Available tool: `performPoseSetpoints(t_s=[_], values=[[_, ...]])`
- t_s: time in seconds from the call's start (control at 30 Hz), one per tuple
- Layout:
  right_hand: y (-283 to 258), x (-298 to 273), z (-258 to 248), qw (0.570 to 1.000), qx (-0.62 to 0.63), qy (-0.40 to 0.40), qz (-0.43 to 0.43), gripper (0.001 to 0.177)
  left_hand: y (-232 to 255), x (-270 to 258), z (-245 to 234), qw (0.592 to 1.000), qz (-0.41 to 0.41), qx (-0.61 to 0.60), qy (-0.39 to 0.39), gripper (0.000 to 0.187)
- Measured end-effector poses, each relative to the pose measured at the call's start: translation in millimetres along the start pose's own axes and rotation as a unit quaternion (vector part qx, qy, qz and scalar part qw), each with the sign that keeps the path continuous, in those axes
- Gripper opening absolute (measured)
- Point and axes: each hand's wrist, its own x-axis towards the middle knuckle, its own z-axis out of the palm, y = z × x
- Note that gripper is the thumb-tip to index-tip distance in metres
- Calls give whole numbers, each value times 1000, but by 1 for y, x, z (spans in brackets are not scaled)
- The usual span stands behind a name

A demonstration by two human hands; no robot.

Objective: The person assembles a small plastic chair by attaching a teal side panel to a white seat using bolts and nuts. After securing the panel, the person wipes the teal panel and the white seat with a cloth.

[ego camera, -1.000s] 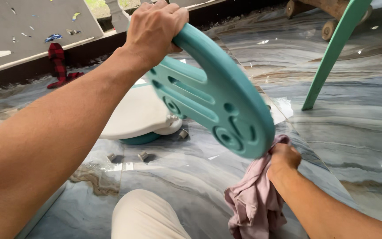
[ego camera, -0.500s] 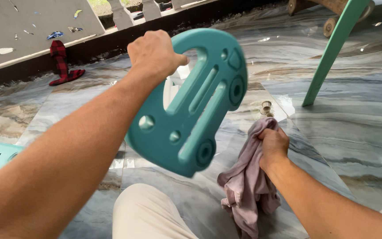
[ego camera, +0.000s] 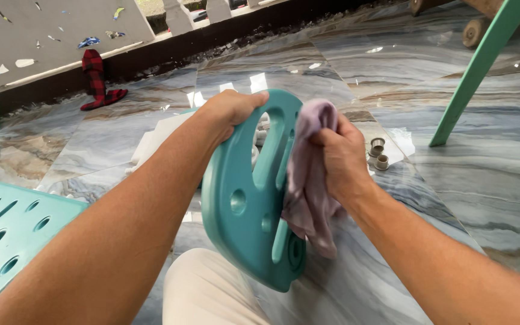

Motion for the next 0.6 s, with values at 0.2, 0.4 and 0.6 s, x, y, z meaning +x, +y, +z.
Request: performPoseSetpoints(t_s=[0.2, 0.4, 0.6], values=[[11, -20, 65, 962, -65, -217, -150, 55, 5, 14, 7, 979, -34, -197, -48, 29], [26, 33, 64, 964, -193, -171, -67, 57, 3, -2, 5, 970, -61, -231, -46, 37], [35, 109, 35, 977, -165, -124, 49, 53, 6, -7, 10, 990, -3, -131, -48, 41]])
